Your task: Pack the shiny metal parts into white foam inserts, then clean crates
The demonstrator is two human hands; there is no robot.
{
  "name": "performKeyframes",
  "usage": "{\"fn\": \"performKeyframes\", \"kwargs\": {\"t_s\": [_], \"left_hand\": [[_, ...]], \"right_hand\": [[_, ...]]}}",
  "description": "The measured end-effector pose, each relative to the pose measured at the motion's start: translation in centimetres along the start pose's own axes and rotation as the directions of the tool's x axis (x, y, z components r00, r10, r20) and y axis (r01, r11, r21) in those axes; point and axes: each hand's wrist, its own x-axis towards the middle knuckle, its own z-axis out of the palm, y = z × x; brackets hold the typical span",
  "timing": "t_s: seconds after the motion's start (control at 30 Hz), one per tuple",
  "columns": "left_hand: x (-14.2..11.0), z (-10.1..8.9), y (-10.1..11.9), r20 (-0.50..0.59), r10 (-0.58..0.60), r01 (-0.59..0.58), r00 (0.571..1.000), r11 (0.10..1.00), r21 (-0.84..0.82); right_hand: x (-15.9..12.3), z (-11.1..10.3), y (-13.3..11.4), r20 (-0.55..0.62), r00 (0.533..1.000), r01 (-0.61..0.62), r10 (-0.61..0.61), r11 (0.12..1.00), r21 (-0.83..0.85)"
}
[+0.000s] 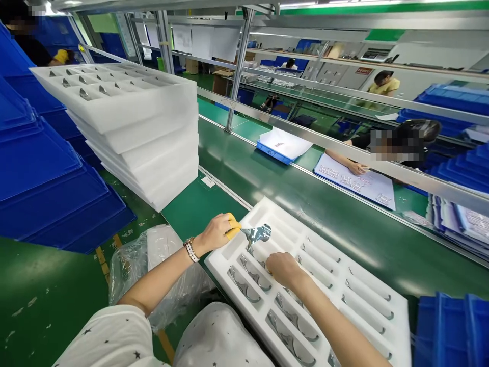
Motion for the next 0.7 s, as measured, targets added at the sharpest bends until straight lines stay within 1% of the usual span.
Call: {"fn": "performKeyframes", "kwargs": {"t_s": [0.07, 0.1, 0.13, 0.17, 0.2, 0.23, 0.27, 0.3, 0.33, 0.37, 0.4, 0.43, 0.47, 0.53, 0.6, 0.67, 0.7], "left_hand": [[0.1, 0.1, -0.4, 0.015, 0.008, -0.008, 1.000, 1.000, 0.007], [0.2, 0.1, -0.6, 0.026, 0.011, -0.012, 1.000, 1.000, 0.009], [0.3, 0.2, -0.7, 0.045, 0.015, -0.015, 0.999, 1.000, 0.012], [0.5, 0.3, -0.8, 0.072, 0.023, -0.024, 0.997, 1.000, 0.017], [0.7, 0.4, -0.8, 0.106, 0.040, -0.043, 0.994, 0.999, 0.024], [1.1, 0.5, -0.6, 0.142, 0.069, -0.074, 0.988, 0.997, 0.032], [1.5, 0.7, -0.3, 0.175, 0.108, -0.117, 0.979, 0.992, 0.040], [2.1, 0.9, 0.1, 0.203, 0.154, -0.166, 0.967, 0.985, 0.047], [2.7, 1.0, 0.6, 0.226, 0.201, -0.218, 0.953, 0.975, 0.052], [3.3, 1.2, 1.1, 0.245, 0.247, -0.268, 0.937, 0.962, 0.054], [4.0, 1.3, 1.6, 0.264, 0.286, -0.310, 0.921, 0.949, 0.054], [4.7, 1.5, 2.0, 0.279, 0.319, -0.346, 0.906, 0.937, 0.049], [5.3, 1.6, 2.3, 0.292, 0.347, -0.373, 0.891, 0.927, 0.038], [6.4, 1.9, 2.4, 0.300, 0.391, -0.410, 0.870, 0.912, -0.002], [7.1, 2.4, 1.8, 0.286, 0.407, -0.414, 0.867, 0.909, -0.039], [7.4, 3.0, 0.8, 0.275, 0.375, -0.380, 0.885, 0.924, -0.039], [7.4, 3.5, 0.3, 0.273, 0.339, -0.344, 0.900, 0.939, -0.030]], "right_hand": [[-1.2, 0.1, 0.8, -0.041, 0.999, 0.009, -0.008, 0.999, 0.031], [-2.1, 0.2, 1.5, -0.100, 0.995, 0.014, -0.007, 0.997, 0.071], [-3.1, 0.3, 2.3, -0.190, 0.982, 0.010, 0.013, 0.993, 0.119], [-4.0, 0.3, 3.2, -0.307, 0.950, 0.000, 0.053, 0.986, 0.169], [-4.9, 0.2, 4.1, -0.429, 0.897, -0.010, 0.104, 0.976, 0.216], [-5.5, 0.1, 5.0, -0.535, 0.831, -0.012, 0.149, 0.968, 0.251], [-5.9, -0.2, 5.8, -0.611, 0.772, -0.001, 0.175, 0.962, 0.274], [-6.0, -0.4, 6.4, -0.652, 0.739, 0.031, 0.173, 0.957, 0.290], [-5.9, -0.7, 7.0, -0.660, 0.737, 0.081, 0.147, 0.950, 0.301], [-5.6, -0.9, 7.4, -0.641, 0.761, 0.134, 0.103, 0.941, 0.311], [-5.2, -1.1, 7.8, -0.605, 0.795, 0.179, 0.054, 0.931, 0.319], [-4.9, -1.2, 8.1, -0.565, 0.825, 0.215, 0.006, 0.922, 0.323], [-4.6, -1.2, 8.4, -0.533, 0.845, 0.241, -0.034, 0.915, 0.324], [-4.4, -0.9, 8.9, -0.508, 0.858, 0.267, -0.073, 0.908, 0.322], [-4.6, -0.3, 9.3, -0.508, 0.859, 0.256, -0.057, 0.909, 0.330], [-4.9, 0.4, 9.3, -0.488, 0.873, 0.213, -0.022, 0.916, 0.340], [-4.9, 0.7, 9.1, -0.471, 0.882, 0.193, -0.012, 0.922, 0.337]]}}
